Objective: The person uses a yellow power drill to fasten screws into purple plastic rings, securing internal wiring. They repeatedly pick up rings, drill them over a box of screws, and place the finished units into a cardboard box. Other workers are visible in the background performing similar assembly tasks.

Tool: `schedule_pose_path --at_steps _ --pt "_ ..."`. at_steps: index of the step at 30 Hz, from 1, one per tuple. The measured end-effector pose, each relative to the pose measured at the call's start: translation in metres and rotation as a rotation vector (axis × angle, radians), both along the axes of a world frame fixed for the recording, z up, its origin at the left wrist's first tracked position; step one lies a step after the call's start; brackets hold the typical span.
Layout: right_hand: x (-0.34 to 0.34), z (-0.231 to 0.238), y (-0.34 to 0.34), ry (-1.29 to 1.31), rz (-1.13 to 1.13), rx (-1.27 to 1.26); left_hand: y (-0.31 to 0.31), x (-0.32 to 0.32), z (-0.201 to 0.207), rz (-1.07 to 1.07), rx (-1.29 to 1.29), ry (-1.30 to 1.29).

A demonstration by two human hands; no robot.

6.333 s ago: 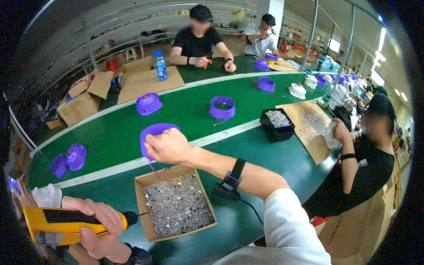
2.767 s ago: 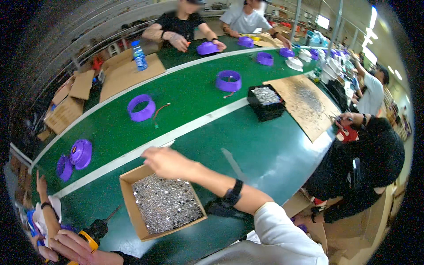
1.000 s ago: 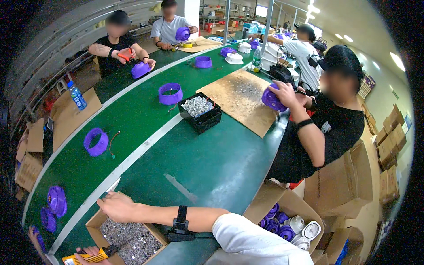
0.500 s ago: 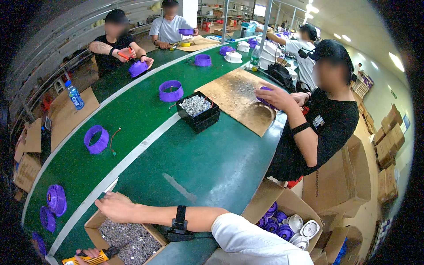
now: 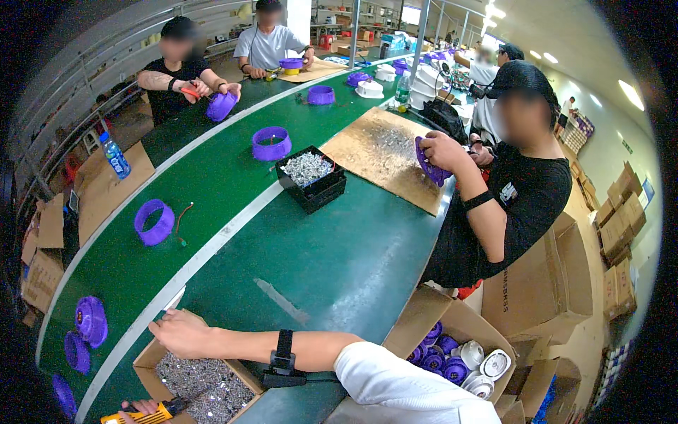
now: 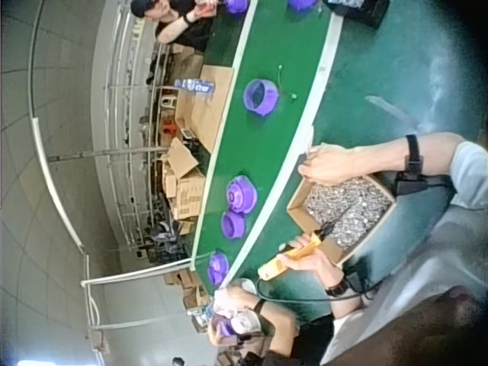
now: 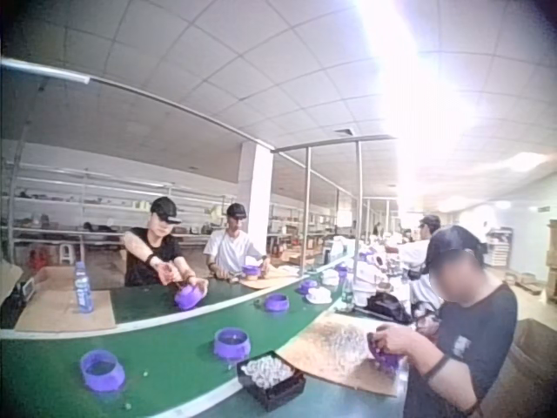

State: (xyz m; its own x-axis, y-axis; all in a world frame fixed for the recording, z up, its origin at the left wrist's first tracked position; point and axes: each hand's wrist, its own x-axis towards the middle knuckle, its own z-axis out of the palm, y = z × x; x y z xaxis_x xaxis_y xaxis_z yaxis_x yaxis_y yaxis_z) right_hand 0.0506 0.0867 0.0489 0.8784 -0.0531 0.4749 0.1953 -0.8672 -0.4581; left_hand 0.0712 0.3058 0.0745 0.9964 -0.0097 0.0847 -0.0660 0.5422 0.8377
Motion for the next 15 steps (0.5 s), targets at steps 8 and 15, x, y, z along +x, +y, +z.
schedule_pose_path --at_steps 8,15 --pt "-0.0026 0.0035 -0.0004 0.034 0.006 -0.042 0.0024 0.0021 -0.0039 -0.018 -0.035 0.023" --pt "-0.0015 -0.0009 0.0008 -0.001 -0.022 -0.044 0.0007 0.0002 -0.0024 -0.014 -0.026 0.034"
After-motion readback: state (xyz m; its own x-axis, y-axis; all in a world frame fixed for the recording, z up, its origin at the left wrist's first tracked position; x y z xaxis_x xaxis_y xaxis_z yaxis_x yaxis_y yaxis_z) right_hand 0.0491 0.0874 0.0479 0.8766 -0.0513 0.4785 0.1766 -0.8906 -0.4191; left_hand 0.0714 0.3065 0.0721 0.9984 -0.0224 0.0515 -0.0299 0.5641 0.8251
